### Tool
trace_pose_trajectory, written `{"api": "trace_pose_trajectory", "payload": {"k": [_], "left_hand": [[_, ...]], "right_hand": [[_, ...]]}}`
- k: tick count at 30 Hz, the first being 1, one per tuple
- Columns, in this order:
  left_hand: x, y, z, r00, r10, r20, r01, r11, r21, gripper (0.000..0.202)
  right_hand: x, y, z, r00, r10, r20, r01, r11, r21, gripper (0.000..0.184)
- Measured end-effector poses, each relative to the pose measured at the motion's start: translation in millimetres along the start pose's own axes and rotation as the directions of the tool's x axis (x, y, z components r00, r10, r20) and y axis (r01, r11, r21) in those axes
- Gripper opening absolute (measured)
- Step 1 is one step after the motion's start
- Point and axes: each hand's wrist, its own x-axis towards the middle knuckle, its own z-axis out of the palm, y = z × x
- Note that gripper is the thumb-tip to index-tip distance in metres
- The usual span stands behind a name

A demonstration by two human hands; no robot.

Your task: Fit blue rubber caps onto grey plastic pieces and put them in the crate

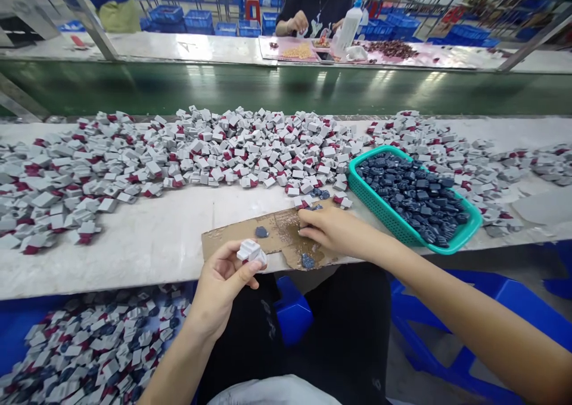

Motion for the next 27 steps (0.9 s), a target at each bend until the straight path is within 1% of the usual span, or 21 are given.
{"api": "trace_pose_trajectory", "payload": {"k": [3,6,7,8,9,10,12,13,14,15,17,19,23,27], "left_hand": [[2,0,0.8,1.000,0.017,0.000,-0.017,1.000,0.002,0.025],[3,-1,2.6,0.999,0.044,0.004,-0.044,0.999,-0.002,0.025],[3,-1,3.3,0.999,0.047,0.010,-0.047,0.999,-0.005,0.024],[3,-2,3.9,0.999,0.047,0.019,-0.047,0.999,-0.005,0.024],[2,-3,4.5,0.998,0.044,0.032,-0.044,0.999,-0.003,0.024],[2,-3,5.0,0.998,0.040,0.051,-0.040,0.999,0.001,0.023],[0,-4,5.8,0.996,0.032,0.088,-0.033,0.999,0.009,0.023],[-2,-4,6.1,0.994,0.029,0.103,-0.031,0.999,0.010,0.023],[-3,-4,6.4,0.993,0.029,0.116,-0.030,1.000,0.007,0.022],[-4,-3,6.6,0.991,0.030,0.128,-0.031,1.000,0.003,0.021],[-5,-2,6.9,0.989,0.030,0.144,-0.030,1.000,0.002,0.020],[-5,-2,7.0,0.988,0.028,0.151,-0.030,0.999,0.011,0.020],[-5,-2,7.8,0.987,0.039,0.155,-0.041,0.999,0.009,0.020],[-6,-3,11.8,0.989,0.063,0.132,-0.062,0.998,-0.013,0.020]], "right_hand": [[-2,3,2,0.999,0.018,-0.037,-0.015,0.998,0.059,0.012],[-5,5,2,0.999,-0.005,-0.053,0.013,0.987,0.159,0.013],[-6,3,1,0.998,-0.008,-0.070,0.022,0.977,0.210,0.013],[-8,0,0,0.995,-0.001,-0.099,0.031,0.953,0.301,0.013],[-10,-4,-1,0.991,0.015,-0.132,0.043,0.902,0.430,0.015],[-13,-10,-1,0.987,0.036,-0.154,0.061,0.814,0.578,0.017],[-17,-24,-3,0.986,0.057,-0.158,0.099,0.558,0.824,0.021],[-20,-31,-3,0.987,0.047,-0.151,0.114,0.447,0.887,0.021],[-22,-38,-3,0.989,0.025,-0.147,0.126,0.386,0.914,0.020],[-23,-43,-3,0.988,0.004,-0.153,0.141,0.357,0.923,0.018],[-26,-49,-3,0.982,-0.025,-0.185,0.182,0.357,0.916,0.013],[-27,-51,-4,0.976,-0.039,-0.213,0.210,0.402,0.891,0.011],[-27,-50,-5,0.965,-0.074,-0.253,0.254,0.521,0.815,0.011],[-24,-51,-2,0.955,-0.091,-0.283,0.283,0.571,0.770,0.016]]}}
